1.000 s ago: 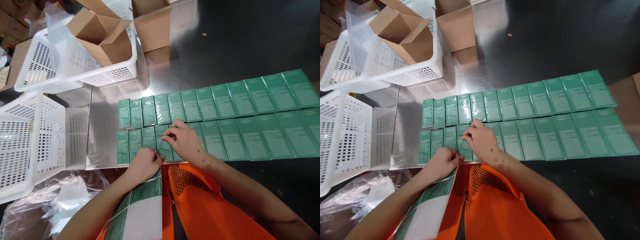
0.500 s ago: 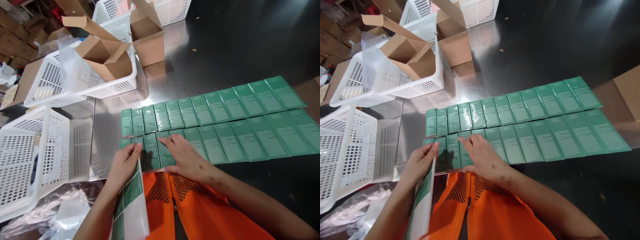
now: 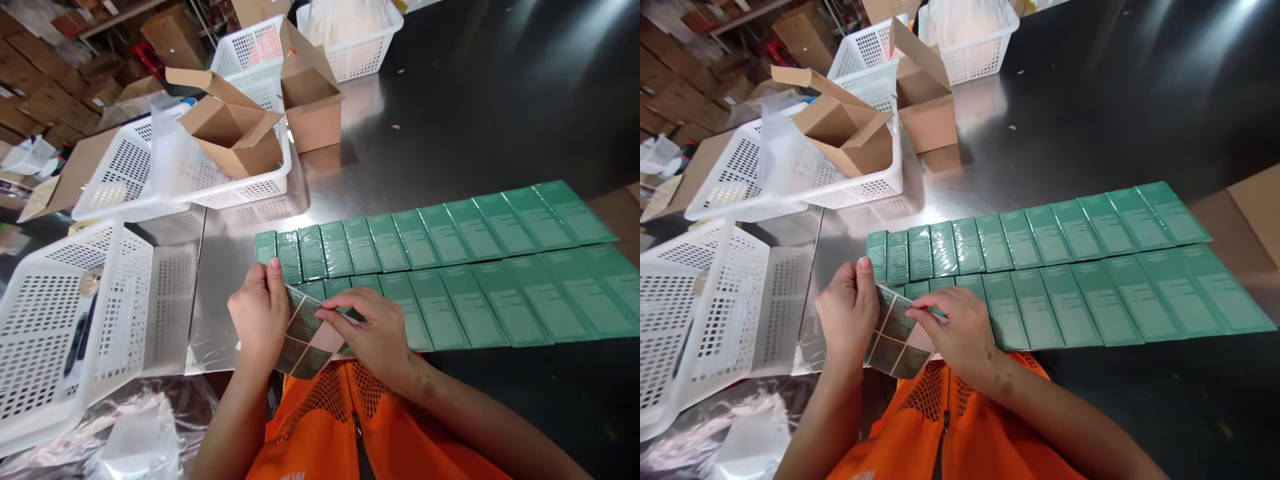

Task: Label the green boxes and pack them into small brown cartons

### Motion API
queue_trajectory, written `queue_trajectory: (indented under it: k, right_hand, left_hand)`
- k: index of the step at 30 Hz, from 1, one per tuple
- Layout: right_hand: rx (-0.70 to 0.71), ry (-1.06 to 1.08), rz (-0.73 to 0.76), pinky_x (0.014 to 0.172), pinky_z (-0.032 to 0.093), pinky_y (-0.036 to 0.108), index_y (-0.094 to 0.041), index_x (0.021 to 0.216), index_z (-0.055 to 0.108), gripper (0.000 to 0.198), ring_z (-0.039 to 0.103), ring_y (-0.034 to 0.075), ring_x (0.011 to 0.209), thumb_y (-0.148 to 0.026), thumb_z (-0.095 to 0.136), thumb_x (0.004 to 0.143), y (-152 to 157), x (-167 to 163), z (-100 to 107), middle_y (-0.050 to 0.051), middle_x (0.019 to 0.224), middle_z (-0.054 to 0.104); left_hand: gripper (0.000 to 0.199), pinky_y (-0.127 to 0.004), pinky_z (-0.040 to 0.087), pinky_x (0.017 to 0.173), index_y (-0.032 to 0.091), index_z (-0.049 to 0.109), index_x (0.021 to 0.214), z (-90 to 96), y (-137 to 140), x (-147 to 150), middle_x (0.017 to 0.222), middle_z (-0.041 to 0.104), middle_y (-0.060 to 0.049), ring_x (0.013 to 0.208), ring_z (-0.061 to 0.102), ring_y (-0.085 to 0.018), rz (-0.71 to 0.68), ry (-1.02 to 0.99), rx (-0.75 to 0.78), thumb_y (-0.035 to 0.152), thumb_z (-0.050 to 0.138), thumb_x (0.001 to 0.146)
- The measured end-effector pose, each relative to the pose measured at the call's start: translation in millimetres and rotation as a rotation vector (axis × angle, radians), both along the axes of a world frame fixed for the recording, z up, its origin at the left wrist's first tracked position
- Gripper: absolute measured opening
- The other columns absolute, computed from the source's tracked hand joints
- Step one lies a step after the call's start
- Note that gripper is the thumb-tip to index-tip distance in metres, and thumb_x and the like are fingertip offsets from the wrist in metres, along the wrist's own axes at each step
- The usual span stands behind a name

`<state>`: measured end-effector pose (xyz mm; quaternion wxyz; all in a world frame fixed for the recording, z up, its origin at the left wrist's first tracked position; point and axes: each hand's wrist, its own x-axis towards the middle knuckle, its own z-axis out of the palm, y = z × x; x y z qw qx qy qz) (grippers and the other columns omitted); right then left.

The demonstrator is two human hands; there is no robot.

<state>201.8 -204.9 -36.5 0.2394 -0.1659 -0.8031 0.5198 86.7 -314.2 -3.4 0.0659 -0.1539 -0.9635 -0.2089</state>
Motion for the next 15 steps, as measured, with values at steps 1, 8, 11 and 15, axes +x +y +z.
queue_trajectory:
  k: [1, 8, 11, 15]
  right_hand:
    - [0.026, 0.045, -0.019, 0.076, 0.052, 0.033, -0.026, 0.083, 0.072, 0.004, 0.067, 0.018, 0.074, -0.028, 0.073, 0.086, -1, -1, -3, 0.0, 0.078, 0.074]
    - [0.176, 0.166, -0.128, 0.078, 0.051, 0.038, -0.03, 0.092, 0.075, 0.008, 0.066, 0.02, 0.082, -0.025, 0.069, 0.089, -1, -2, -16, 0.0, 0.083, 0.075]
    - [0.446, 0.182, -0.142, 0.079, 0.047, 0.042, -0.034, 0.092, 0.076, 0.02, 0.066, 0.023, 0.086, -0.019, 0.064, 0.089, 3, 3, -19, 0.0, 0.086, 0.076]
    - [0.619, 0.225, 0.196, 0.083, 0.046, 0.04, -0.042, 0.097, 0.074, 0.025, 0.069, 0.02, 0.084, -0.022, 0.061, 0.091, 4, 22, -14, -0.009, 0.085, 0.077]
  left_hand:
    - [0.039, -0.027, 0.021, 0.055, 0.025, 0.032, 0.063, 0.1, 0, -2, 0.05, 0.037, 0.004, 0.049, 0.034, -0.015, 0.007, -0.005, 0.009, 0.042, 0.036, 0.098]
    - [0.037, -0.027, 0.022, 0.054, 0.025, 0.031, 0.063, -0.5, 7, -9, 0.049, 0.037, 0.005, 0.048, 0.037, -0.015, 0.036, -0.035, 0.08, 0.04, 0.038, 0.097]
    - [0.038, -0.028, 0.022, 0.054, 0.025, 0.03, 0.063, -2.3, 13, -10, 0.049, 0.038, 0.005, 0.048, 0.038, -0.015, 0.016, -0.055, 0.094, 0.04, 0.038, 0.097]
    - [0.038, -0.028, 0.024, 0.056, 0.025, 0.031, 0.063, -6.4, 15, -21, 0.05, 0.04, 0.004, 0.05, 0.038, -0.016, 0.025, -0.054, 0.075, 0.04, 0.039, 0.097]
